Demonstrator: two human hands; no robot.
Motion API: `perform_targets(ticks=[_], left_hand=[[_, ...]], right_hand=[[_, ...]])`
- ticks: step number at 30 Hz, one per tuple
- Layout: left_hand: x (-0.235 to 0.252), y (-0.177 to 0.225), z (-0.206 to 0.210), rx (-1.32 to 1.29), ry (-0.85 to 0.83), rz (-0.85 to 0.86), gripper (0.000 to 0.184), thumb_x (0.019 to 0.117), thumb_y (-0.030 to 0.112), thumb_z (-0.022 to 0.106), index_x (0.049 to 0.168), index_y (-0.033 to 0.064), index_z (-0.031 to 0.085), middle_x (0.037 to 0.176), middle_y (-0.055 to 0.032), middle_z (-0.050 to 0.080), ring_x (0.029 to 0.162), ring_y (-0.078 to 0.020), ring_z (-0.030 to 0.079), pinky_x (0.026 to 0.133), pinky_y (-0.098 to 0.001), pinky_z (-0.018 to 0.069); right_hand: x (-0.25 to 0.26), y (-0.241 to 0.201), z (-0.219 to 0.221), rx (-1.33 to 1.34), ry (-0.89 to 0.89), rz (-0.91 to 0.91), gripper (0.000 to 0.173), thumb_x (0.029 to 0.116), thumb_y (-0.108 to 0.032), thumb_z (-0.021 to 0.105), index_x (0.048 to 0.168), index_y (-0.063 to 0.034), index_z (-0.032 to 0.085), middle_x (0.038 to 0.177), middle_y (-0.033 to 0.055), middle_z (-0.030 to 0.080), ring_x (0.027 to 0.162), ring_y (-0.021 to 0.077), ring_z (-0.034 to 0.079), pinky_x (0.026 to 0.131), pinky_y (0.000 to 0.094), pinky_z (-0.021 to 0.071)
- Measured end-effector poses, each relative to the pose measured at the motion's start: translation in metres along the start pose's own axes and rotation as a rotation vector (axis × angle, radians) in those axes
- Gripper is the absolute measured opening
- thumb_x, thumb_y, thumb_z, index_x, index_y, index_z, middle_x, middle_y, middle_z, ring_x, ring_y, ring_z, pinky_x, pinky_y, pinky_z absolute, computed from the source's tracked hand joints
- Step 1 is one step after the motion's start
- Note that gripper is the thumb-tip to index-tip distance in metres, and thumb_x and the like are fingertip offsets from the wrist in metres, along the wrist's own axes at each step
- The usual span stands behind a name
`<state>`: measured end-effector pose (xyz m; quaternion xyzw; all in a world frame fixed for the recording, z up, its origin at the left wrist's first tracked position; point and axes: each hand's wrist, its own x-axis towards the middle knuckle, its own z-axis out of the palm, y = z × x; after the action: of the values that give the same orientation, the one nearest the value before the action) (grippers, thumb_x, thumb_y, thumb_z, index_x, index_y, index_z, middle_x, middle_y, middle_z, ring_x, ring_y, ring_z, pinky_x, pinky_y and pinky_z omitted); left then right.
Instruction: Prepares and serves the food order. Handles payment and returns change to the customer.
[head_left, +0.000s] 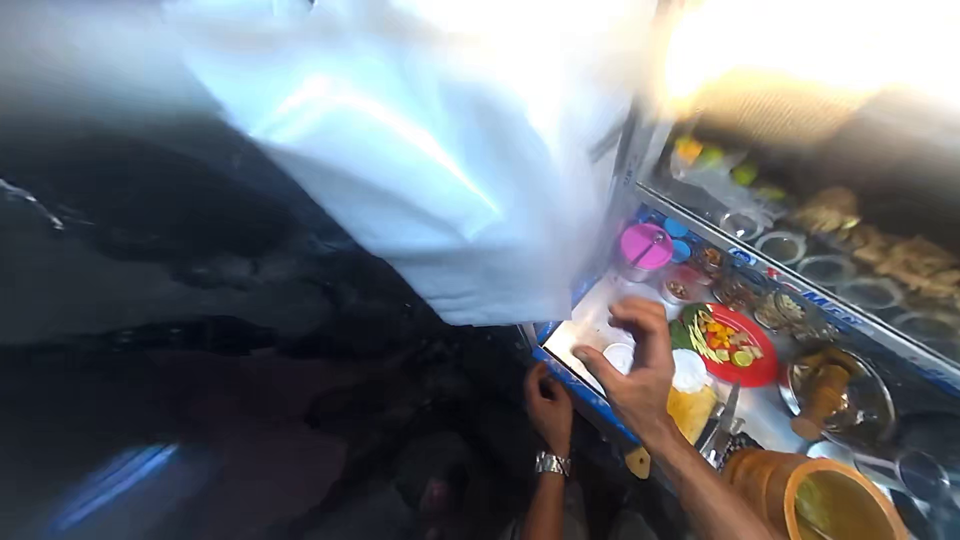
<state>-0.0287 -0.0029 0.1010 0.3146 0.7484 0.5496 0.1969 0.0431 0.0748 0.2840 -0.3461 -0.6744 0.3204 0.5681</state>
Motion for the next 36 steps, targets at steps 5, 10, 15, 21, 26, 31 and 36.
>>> perform_targets(ticks=[5, 10, 15, 21, 26, 31, 36], left_hand=[[0.064, 0.108, -0.078, -0.401, 0.266, 0.199, 0.046, 0.1026, 0.021, 0.054, 0.136, -0.0091, 0.044, 0.126, -0.0118, 0.059, 0.113, -0.0115, 0.060, 0.098, -0.0288, 0.0516], [0.093, 0.168, -0.111, -0.615, 0.038, 0.114, 0.040, 0.0921, 0.019, 0.069, 0.128, 0.0088, 0.054, 0.106, 0.0053, 0.069, 0.097, -0.0060, 0.067, 0.089, -0.0277, 0.0577], [0.088, 0.181, -0.109, -0.545, 0.049, 0.219, 0.026, 0.0876, 0.001, 0.074, 0.113, 0.0045, 0.067, 0.097, 0.0015, 0.075, 0.092, -0.0077, 0.072, 0.085, -0.0285, 0.0608], [0.082, 0.172, -0.113, -0.453, 0.276, 0.123, 0.057, 0.0990, 0.021, 0.064, 0.147, 0.0049, 0.038, 0.132, -0.0085, 0.056, 0.113, -0.0146, 0.060, 0.095, -0.0332, 0.0533], [0.032, 0.170, -0.102, -0.860, -0.177, -0.364, 0.049, 0.1104, 0.039, 0.013, 0.136, 0.0178, 0.049, 0.114, 0.0014, 0.068, 0.105, -0.0101, 0.067, 0.089, -0.0334, 0.0579], [0.014, 0.125, -0.089, -0.998, -0.479, -0.719, 0.074, 0.1043, 0.060, 0.002, 0.124, 0.0126, 0.056, 0.105, -0.0104, 0.072, 0.096, -0.0229, 0.071, 0.081, -0.0422, 0.0611], [-0.009, 0.099, -0.069, -0.940, -0.642, -0.955, 0.090, 0.0944, 0.081, 0.010, 0.135, 0.0148, 0.057, 0.117, -0.0154, 0.071, 0.102, -0.0308, 0.071, 0.079, -0.0477, 0.0614]], right_hand=[[0.046, -0.032, 0.035, 0.204, -0.066, 0.077, 0.022, 0.0858, -0.004, 0.079, 0.105, -0.0006, 0.070, 0.094, 0.0064, 0.070, 0.080, 0.0094, 0.068, 0.071, 0.0241, 0.0598], [0.052, -0.041, 0.004, 0.304, -0.152, 0.234, 0.026, 0.0887, 0.001, 0.074, 0.114, -0.0041, 0.068, 0.092, 0.0022, 0.074, 0.077, 0.0069, 0.070, 0.071, 0.0239, 0.0609], [0.057, -0.047, -0.024, 0.224, -0.218, 0.256, 0.012, 0.0952, -0.006, 0.070, 0.108, -0.0050, 0.071, 0.086, 0.0001, 0.074, 0.073, 0.0051, 0.069, 0.069, 0.0220, 0.0588], [0.042, -0.069, -0.049, 0.267, -0.209, 0.394, 0.007, 0.0943, -0.008, 0.071, 0.097, -0.0047, 0.076, 0.081, 0.0012, 0.072, 0.068, 0.0079, 0.067, 0.066, 0.0260, 0.0596], [-0.021, -0.069, -0.053, 0.258, -0.309, 0.590, 0.007, 0.0929, -0.007, 0.071, 0.091, -0.0030, 0.075, 0.079, 0.0001, 0.072, 0.070, 0.0044, 0.066, 0.069, 0.0222, 0.0575], [-0.101, -0.021, -0.123, -0.155, -0.644, 0.843, 0.023, 0.0979, -0.023, 0.066, 0.104, -0.0026, 0.073, 0.088, 0.0046, 0.070, 0.077, 0.0090, 0.066, 0.076, 0.0303, 0.0565], [-0.100, -0.027, -0.182, -0.118, -0.560, 0.985, 0.014, 0.0927, -0.018, 0.066, 0.098, -0.0049, 0.067, 0.086, 0.0025, 0.067, 0.074, 0.0075, 0.065, 0.071, 0.0283, 0.0564]])
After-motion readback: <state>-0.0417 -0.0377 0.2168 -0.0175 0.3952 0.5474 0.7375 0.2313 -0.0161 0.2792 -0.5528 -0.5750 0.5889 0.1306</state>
